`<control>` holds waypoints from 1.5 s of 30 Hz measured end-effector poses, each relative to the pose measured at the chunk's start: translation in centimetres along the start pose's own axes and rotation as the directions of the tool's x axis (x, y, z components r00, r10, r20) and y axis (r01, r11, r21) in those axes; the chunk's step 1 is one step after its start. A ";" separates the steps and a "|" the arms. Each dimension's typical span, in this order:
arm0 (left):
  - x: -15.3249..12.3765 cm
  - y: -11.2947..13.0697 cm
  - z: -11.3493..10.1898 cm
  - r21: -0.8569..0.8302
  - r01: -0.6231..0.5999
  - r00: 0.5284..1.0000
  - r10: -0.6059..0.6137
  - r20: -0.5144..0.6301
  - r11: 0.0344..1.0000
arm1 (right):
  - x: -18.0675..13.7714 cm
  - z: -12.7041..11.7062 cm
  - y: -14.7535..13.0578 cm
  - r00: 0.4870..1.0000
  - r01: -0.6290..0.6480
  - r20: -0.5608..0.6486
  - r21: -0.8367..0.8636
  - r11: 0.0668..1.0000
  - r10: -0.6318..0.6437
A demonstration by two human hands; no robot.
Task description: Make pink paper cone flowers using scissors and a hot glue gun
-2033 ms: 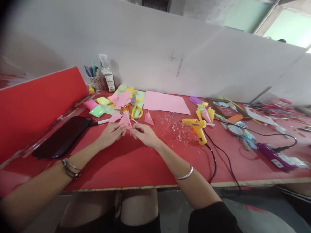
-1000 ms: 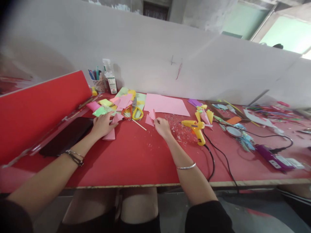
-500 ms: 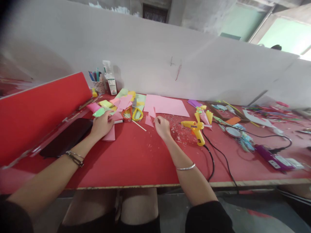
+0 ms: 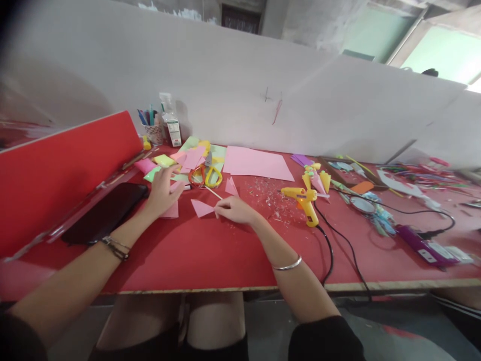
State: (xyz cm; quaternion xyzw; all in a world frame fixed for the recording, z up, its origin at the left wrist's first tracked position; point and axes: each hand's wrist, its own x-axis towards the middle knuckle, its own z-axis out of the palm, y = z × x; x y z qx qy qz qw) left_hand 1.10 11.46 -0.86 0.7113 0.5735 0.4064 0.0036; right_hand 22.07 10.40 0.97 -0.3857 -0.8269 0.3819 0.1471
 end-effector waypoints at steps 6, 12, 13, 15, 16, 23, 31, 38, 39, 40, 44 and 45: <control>-1.0 1.9 0.1 -0.141 -0.275 0.875 0.308 0.374 0.951 | 0.8 0.8 0.7 0.924 -0.032 -0.372 -0.314 0.949 -0.092; -1.3 2.7 0.0 -0.037 -0.316 0.789 0.284 0.545 0.948 | 1.8 1.2 1.9 0.890 -0.177 -0.455 -0.382 0.907 -0.018; -1.3 2.6 0.1 -0.047 -0.316 0.786 0.289 0.547 0.948 | 1.9 1.2 1.9 0.895 -0.213 -0.446 -0.378 0.901 0.025; -1.3 2.4 0.1 -0.056 -0.317 0.776 0.293 0.558 0.947 | 1.9 1.1 1.5 0.890 -0.292 -0.443 -0.376 0.880 0.106; -1.3 2.3 0.2 -0.055 -0.320 0.771 0.293 0.565 0.946 | 1.8 1.1 1.2 0.885 -0.329 -0.444 -0.386 0.862 0.140; -1.6 2.4 0.4 -0.064 -0.358 0.751 0.328 0.573 0.932 | 1.5 1.2 -1.4 0.854 -0.505 -0.439 -0.568 0.650 0.280; -2.0 3.1 1.0 0.123 -0.531 0.764 0.411 0.497 0.838 | 0.2 0.6 -3.3 0.882 -0.466 -0.308 -0.677 0.569 0.356; -2.5 2.9 0.9 0.207 -0.527 0.817 0.423 0.392 0.824 | -0.7 0.1 -3.5 0.862 -0.477 -0.269 -0.715 0.511 0.429; -2.5 2.9 1.0 0.207 -0.528 0.818 0.428 0.384 0.824 | -0.9 -0.1 -3.6 0.860 -0.477 -0.264 -0.720 0.505 0.436; -2.5 2.9 1.0 0.207 -0.525 0.823 0.430 0.372 0.825 | -1.2 -0.2 -3.7 0.857 -0.479 -0.263 -0.724 0.497 0.444; -2.6 2.8 1.1 0.204 -0.507 0.840 0.427 0.336 0.837 | -2.7 -0.8 -4.5 0.828 -0.512 -0.287 -0.736 0.443 0.481; -2.7 2.7 1.2 0.199 -0.502 0.842 0.423 0.335 0.842 | -3.2 -1.0 -4.7 0.819 -0.524 -0.297 -0.737 0.427 0.491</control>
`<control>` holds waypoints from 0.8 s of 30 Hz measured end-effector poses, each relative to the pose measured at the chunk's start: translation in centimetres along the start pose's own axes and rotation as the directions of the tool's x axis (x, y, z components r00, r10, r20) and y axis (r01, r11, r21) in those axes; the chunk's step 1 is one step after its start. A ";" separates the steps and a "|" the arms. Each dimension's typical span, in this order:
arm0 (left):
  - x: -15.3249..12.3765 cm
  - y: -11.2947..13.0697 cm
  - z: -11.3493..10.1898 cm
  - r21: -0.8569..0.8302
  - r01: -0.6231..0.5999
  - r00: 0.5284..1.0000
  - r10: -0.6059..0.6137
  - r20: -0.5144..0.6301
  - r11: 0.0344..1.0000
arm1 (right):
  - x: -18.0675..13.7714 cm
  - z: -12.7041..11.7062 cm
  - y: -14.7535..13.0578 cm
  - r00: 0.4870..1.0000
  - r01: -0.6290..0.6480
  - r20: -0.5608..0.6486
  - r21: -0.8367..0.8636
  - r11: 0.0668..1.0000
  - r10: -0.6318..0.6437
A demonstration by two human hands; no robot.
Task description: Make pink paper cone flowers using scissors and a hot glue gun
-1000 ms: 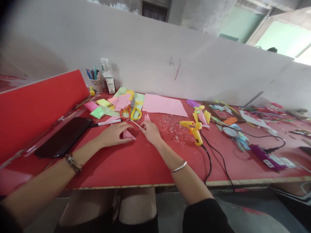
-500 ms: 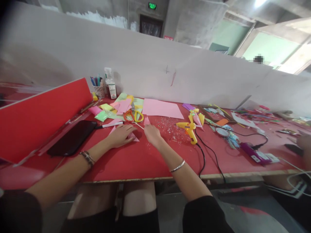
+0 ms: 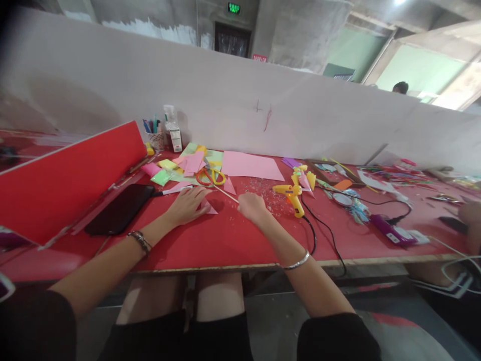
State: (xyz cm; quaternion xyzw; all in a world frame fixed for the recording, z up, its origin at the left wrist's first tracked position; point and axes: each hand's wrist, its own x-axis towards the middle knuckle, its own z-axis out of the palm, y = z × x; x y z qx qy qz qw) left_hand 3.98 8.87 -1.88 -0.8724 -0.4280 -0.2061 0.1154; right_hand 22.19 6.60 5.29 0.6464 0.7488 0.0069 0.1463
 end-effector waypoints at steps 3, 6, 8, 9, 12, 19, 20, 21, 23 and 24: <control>-0.1 0.0 0.0 -0.028 0.040 0.999 -0.040 0.001 0.999 | -1.5 -0.4 1.2 0.999 -0.046 0.000 -0.025 0.999 0.046; -0.2 -0.3 -0.2 -0.067 0.148 0.986 -0.153 -0.071 0.987 | -3.1 -0.5 2.6 0.996 -0.087 -0.021 -0.038 0.995 0.087; -0.3 -0.5 -0.7 -0.126 0.229 0.955 -0.248 -0.162 0.965 | -4.0 -0.5 3.3 0.991 -0.115 -0.069 -0.032 0.993 0.112; -0.4 -0.5 -1.1 -0.165 0.261 0.934 -0.292 -0.207 0.951 | -4.3 -0.4 3.5 0.989 -0.114 -0.096 -0.017 0.993 0.112; -0.9 -0.5 -2.3 -0.220 0.269 0.904 -0.324 -0.279 0.938 | -4.6 0.2 3.1 0.990 -0.035 -0.135 0.065 0.997 0.044; -1.6 0.5 -2.9 -0.061 -0.062 0.988 0.070 0.138 0.996 | -3.1 1.6 -0.4 0.985 0.120 -0.137 0.102 0.988 -0.105; -1.6 0.5 -2.6 -0.050 -0.087 0.979 0.095 0.183 0.995 | -2.8 1.7 -0.7 0.986 0.117 -0.129 0.090 0.989 -0.105; -1.6 0.5 -2.4 -0.047 -0.095 0.972 0.103 0.212 0.994 | -2.6 1.7 -0.9 0.987 0.112 -0.122 0.081 0.990 -0.101; -1.4 0.3 -1.9 -0.073 -0.085 0.965 0.100 0.242 0.994 | -2.3 1.7 -1.2 0.988 0.106 -0.119 0.070 0.992 -0.097; -1.3 0.2 -1.7 -0.100 -0.076 0.963 0.100 0.251 0.992 | -2.2 1.8 -1.2 0.986 0.114 -0.128 0.066 0.991 -0.105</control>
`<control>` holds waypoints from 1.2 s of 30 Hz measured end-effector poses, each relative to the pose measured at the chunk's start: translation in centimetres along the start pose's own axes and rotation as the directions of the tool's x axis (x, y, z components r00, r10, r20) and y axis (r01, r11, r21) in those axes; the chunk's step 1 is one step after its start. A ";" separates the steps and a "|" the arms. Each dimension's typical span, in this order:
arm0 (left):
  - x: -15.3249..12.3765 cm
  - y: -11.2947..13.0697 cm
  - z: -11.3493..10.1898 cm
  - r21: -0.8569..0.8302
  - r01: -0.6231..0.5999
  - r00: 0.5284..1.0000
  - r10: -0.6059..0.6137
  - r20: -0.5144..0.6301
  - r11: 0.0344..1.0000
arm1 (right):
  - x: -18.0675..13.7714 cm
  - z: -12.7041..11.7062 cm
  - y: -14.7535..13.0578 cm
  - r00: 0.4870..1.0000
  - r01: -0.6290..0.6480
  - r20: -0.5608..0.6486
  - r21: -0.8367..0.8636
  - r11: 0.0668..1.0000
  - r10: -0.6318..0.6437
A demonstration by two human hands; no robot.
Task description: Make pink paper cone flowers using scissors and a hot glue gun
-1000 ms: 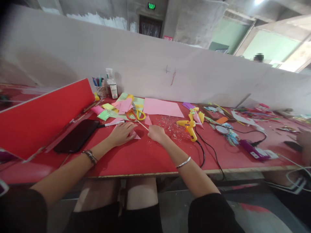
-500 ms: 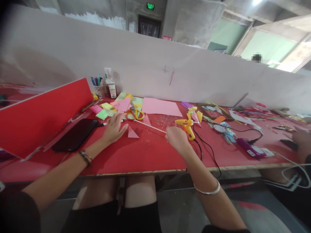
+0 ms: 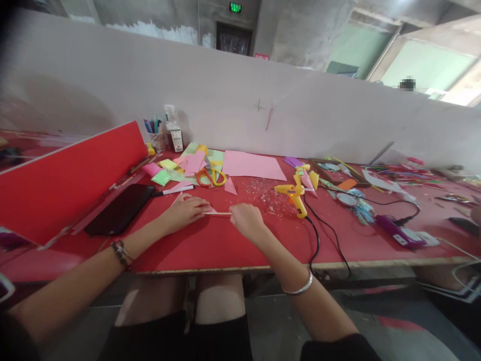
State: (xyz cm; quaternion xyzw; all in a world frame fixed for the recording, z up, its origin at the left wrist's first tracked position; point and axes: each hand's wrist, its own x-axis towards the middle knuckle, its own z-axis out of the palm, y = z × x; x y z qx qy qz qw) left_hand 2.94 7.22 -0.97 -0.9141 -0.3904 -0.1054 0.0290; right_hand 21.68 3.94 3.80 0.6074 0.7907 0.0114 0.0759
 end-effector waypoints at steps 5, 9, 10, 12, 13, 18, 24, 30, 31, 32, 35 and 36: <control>0.5 -0.9 0.5 -0.163 -0.031 1.000 0.031 -0.001 0.986 | 0.5 1.0 -0.7 0.969 0.221 -0.122 0.025 0.975 -0.216; 0.8 -1.4 0.5 -0.245 -0.025 1.000 0.024 -0.010 0.969 | 1.6 2.0 -1.4 0.916 0.393 -0.176 0.205 0.896 -0.362; 0.9 -1.5 0.5 -0.250 -0.025 1.000 0.025 -0.004 0.968 | 2.1 2.1 -1.6 0.908 0.414 -0.191 0.257 0.873 -0.374; 1.0 -1.6 0.4 -0.240 -0.026 1.000 0.028 0.005 0.970 | 3.0 2.4 -1.6 0.893 0.446 -0.219 0.336 0.830 -0.392; 1.1 -1.6 0.4 -0.231 -0.028 1.000 0.030 0.006 0.972 | 3.4 2.4 -1.6 0.887 0.460 -0.232 0.361 0.811 -0.400; 1.1 -1.8 0.8 -0.213 -0.059 0.998 0.049 -0.049 0.975 | 4.6 2.6 -1.2 0.859 0.512 -0.276 0.412 0.754 -0.432; 1.1 -2.0 1.1 -0.248 -0.087 0.994 0.068 -0.087 0.965 | 5.2 2.4 -0.2 0.808 0.589 -0.231 0.370 0.719 -0.543; 1.1 -2.2 1.0 -0.336 -0.057 0.997 0.034 -0.074 0.940 | 6.2 1.4 0.5 0.773 0.621 -0.172 0.402 0.673 -0.611; 1.0 -2.2 1.1 -0.349 -0.057 0.996 0.030 -0.081 0.935 | 6.3 1.2 0.4 0.767 0.629 -0.159 0.373 0.682 -0.621; 1.0 -2.2 1.1 -0.357 -0.060 0.996 0.030 -0.088 0.932 | 6.4 1.0 0.3 0.761 0.639 -0.148 0.340 0.691 -0.631; 0.9 -2.2 1.3 -0.367 -0.074 0.993 0.036 -0.111 0.927 | 6.3 0.6 -0.1 0.751 0.657 -0.119 0.240 0.715 -0.650; 0.9 -2.1 1.4 -0.367 -0.075 0.992 0.034 -0.118 0.927 | 6.2 0.5 -0.3 0.756 0.653 -0.109 0.208 0.729 -0.646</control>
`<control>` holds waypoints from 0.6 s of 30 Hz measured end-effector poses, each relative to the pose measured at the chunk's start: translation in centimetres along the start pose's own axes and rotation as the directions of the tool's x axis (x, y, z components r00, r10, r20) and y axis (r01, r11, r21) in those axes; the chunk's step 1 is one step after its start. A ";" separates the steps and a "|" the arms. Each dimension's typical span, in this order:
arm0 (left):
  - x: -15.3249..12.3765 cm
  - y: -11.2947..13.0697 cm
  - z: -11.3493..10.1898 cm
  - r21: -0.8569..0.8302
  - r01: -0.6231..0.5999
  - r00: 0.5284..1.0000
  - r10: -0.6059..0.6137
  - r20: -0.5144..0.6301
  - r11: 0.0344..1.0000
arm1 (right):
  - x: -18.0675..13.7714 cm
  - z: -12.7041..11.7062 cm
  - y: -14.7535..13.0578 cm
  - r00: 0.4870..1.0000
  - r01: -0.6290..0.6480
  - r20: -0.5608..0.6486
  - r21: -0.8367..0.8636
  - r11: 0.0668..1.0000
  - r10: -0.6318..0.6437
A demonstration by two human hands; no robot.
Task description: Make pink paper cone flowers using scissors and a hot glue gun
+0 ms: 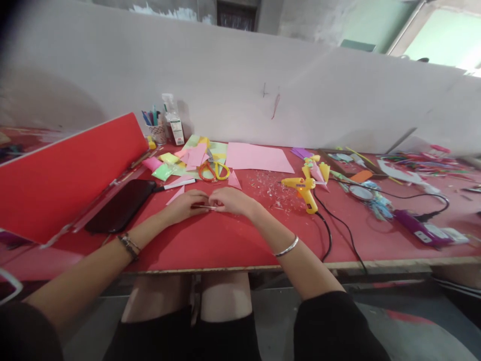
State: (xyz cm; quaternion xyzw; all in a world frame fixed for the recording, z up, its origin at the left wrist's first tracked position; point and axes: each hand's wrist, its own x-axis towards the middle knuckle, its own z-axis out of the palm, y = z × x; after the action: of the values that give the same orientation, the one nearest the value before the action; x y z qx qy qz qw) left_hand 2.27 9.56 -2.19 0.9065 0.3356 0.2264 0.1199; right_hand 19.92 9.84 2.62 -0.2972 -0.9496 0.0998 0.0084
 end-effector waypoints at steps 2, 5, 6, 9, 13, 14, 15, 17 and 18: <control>0.0 0.0 0.1 0.008 0.002 1.000 -0.002 -0.009 1.000 | 0.1 0.0 -0.3 0.999 -0.030 0.010 -0.064 0.997 0.031; -0.1 0.1 0.2 0.060 0.020 1.000 -0.019 -0.008 0.998 | 0.0 0.3 -0.6 0.997 -0.071 0.004 -0.132 0.989 0.072; -0.1 0.2 0.2 0.089 0.027 1.000 -0.026 -0.006 0.996 | -0.1 0.4 -0.7 0.996 -0.084 -0.002 -0.145 0.986 0.084; -0.2 0.8 0.0 0.215 0.029 0.999 -0.034 0.018 0.976 | -0.3 1.1 -1.1 0.992 -0.128 -0.042 -0.164 0.978 0.123; -0.3 1.6 -0.2 0.406 0.023 0.997 -0.050 0.057 0.913 | -0.5 1.9 -1.7 0.979 -0.195 -0.092 -0.177 0.965 0.181; -0.3 1.7 -0.2 0.437 0.025 0.997 -0.057 0.060 0.899 | -0.6 2.0 -1.9 0.977 -0.206 -0.094 -0.178 0.962 0.192; -0.3 1.8 -0.2 0.455 0.030 0.996 -0.064 0.059 0.890 | -0.6 2.1 -2.0 0.975 -0.214 -0.093 -0.176 0.961 0.200; -0.3 1.7 -0.1 0.461 0.050 0.996 -0.081 0.048 0.886 | -0.7 2.2 -2.0 0.974 -0.219 -0.095 -0.164 0.962 0.205; -0.3 1.7 0.0 0.448 0.063 0.995 -0.089 0.037 0.892 | -0.7 2.3 -2.0 0.973 -0.220 -0.101 -0.155 0.963 0.206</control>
State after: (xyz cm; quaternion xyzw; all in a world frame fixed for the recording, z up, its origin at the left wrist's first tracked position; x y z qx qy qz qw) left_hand 2.96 8.10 -1.64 0.9021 0.4102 0.1125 -0.0731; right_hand 19.23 7.39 0.80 -0.4012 -0.9159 0.0085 0.0126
